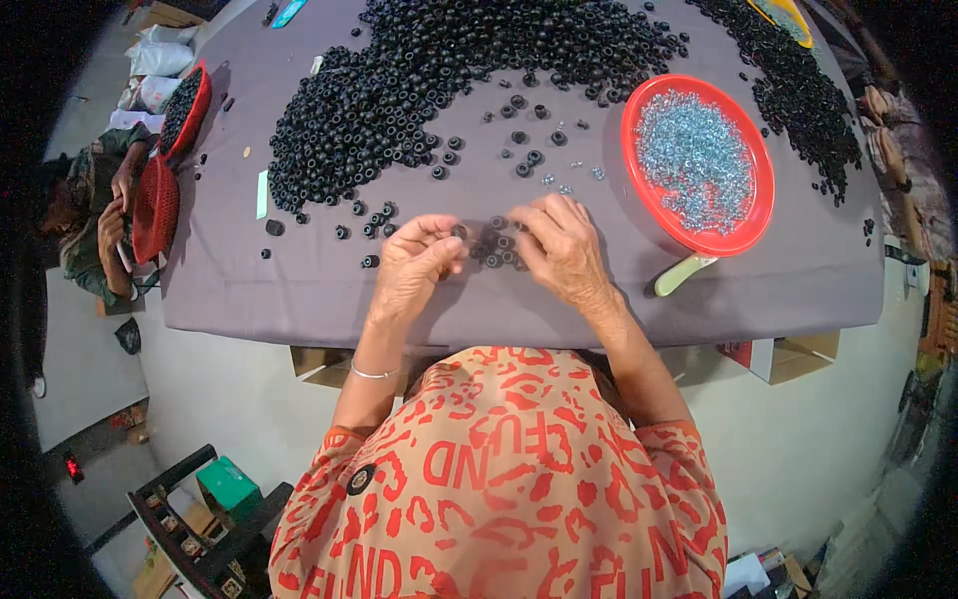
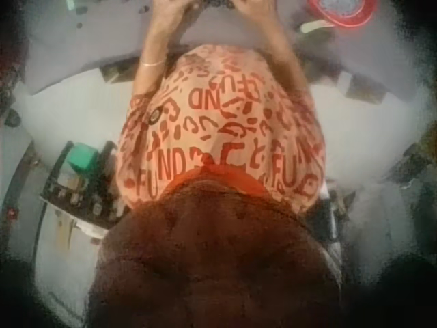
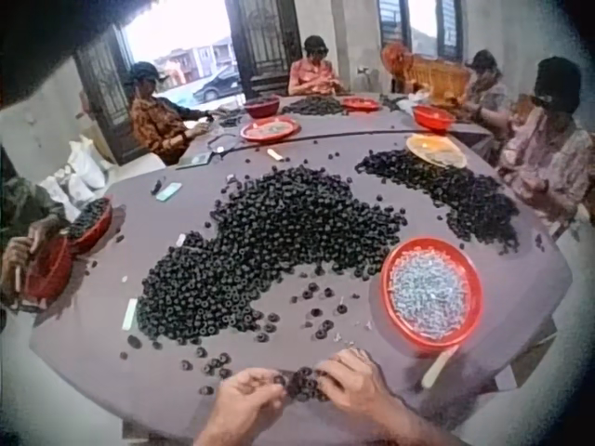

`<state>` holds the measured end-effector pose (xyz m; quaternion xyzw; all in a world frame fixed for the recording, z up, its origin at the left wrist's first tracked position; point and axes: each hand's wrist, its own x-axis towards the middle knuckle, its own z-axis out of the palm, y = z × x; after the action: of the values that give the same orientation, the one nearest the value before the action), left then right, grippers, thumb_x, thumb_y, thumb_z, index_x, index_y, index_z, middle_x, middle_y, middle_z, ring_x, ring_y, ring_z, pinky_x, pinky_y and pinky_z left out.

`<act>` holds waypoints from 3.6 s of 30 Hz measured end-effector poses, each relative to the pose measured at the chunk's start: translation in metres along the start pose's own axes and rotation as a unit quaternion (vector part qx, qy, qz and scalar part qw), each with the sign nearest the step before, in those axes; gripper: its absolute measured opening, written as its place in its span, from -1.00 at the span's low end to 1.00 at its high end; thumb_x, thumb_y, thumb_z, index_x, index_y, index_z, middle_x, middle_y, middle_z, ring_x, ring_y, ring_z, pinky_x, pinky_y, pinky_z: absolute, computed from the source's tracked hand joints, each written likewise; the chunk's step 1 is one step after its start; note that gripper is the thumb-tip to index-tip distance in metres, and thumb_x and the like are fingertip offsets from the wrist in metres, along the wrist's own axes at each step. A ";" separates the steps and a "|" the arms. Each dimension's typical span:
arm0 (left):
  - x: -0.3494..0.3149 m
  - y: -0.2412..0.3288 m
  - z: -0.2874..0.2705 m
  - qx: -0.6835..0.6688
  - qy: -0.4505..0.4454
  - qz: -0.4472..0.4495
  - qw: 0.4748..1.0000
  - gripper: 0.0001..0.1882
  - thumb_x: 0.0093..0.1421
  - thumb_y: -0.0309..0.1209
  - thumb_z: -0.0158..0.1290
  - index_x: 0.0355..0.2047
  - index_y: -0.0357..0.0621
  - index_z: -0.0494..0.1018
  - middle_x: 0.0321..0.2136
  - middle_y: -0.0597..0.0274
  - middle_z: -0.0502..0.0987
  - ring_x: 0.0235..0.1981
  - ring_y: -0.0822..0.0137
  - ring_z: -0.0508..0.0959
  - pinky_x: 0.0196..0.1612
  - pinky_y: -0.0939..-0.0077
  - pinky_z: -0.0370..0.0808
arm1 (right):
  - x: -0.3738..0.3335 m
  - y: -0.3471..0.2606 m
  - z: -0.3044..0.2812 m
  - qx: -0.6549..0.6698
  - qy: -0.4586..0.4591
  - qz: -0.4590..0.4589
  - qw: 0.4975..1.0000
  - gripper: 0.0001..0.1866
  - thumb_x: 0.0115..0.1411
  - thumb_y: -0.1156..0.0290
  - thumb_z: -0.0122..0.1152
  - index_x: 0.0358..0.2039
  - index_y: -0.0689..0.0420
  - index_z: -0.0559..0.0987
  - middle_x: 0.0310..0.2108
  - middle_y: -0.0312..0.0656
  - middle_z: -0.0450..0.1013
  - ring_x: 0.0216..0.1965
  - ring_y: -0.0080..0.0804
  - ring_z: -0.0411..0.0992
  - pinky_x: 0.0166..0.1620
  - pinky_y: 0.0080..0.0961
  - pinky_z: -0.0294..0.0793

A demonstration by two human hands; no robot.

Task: The person assembles small metal inserts into circular black plastic housings by hand at a workstation.

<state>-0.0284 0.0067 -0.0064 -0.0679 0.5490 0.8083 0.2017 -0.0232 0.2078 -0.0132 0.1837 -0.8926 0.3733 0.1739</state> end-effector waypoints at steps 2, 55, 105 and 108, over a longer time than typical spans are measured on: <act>-0.003 -0.002 -0.002 -0.053 0.004 -0.018 0.998 -0.78 0.05 -0.60 0.08 -0.25 -0.25 0.42 -0.42 0.26 0.50 -0.51 0.51 0.46 -0.46 0.73 0.40 | -0.003 0.004 0.001 0.078 0.023 0.049 0.995 -0.79 -0.10 0.68 0.15 -0.38 0.21 0.48 -0.43 -0.18 0.38 -0.43 -0.34 0.40 -0.37 -0.50 0.39; -0.003 0.000 0.052 0.041 -0.013 0.123 0.991 -0.78 0.02 -0.54 0.15 -0.27 -0.27 0.49 -0.43 0.33 0.44 -0.46 0.58 0.40 -0.45 0.76 0.36 | 0.001 -0.009 -0.025 0.625 0.000 0.305 0.719 -0.90 0.08 0.56 0.14 -0.35 0.27 0.48 -0.46 -0.22 0.45 -0.48 -0.60 0.36 -0.36 -0.68 0.36; 0.033 0.015 0.058 0.181 -0.032 0.028 0.983 -0.81 0.14 -0.55 -0.08 -0.21 -0.23 0.29 -0.34 0.22 0.42 -0.44 0.50 0.38 -0.46 0.65 0.33 | -0.002 0.015 -0.010 0.319 0.229 0.257 0.883 -0.94 0.09 0.61 0.12 -0.40 0.21 0.45 -0.51 -0.45 0.34 -0.50 -0.80 0.21 -0.44 -0.84 0.22; 0.018 0.028 0.042 0.007 -0.013 -0.086 0.996 -0.83 0.18 -0.51 -0.09 -0.20 -0.22 0.30 -0.33 0.20 0.44 -0.43 0.53 0.39 -0.51 0.74 0.31 | -0.002 0.016 -0.010 0.326 0.239 0.254 0.878 -0.94 0.09 0.61 0.11 -0.40 0.21 0.45 -0.51 -0.45 0.34 -0.50 -0.80 0.22 -0.43 -0.83 0.22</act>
<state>-0.0513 0.0414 0.0276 -0.1028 0.5444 0.7847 0.2780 -0.0270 0.2256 -0.0173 -0.0984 -0.6673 0.7073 0.2116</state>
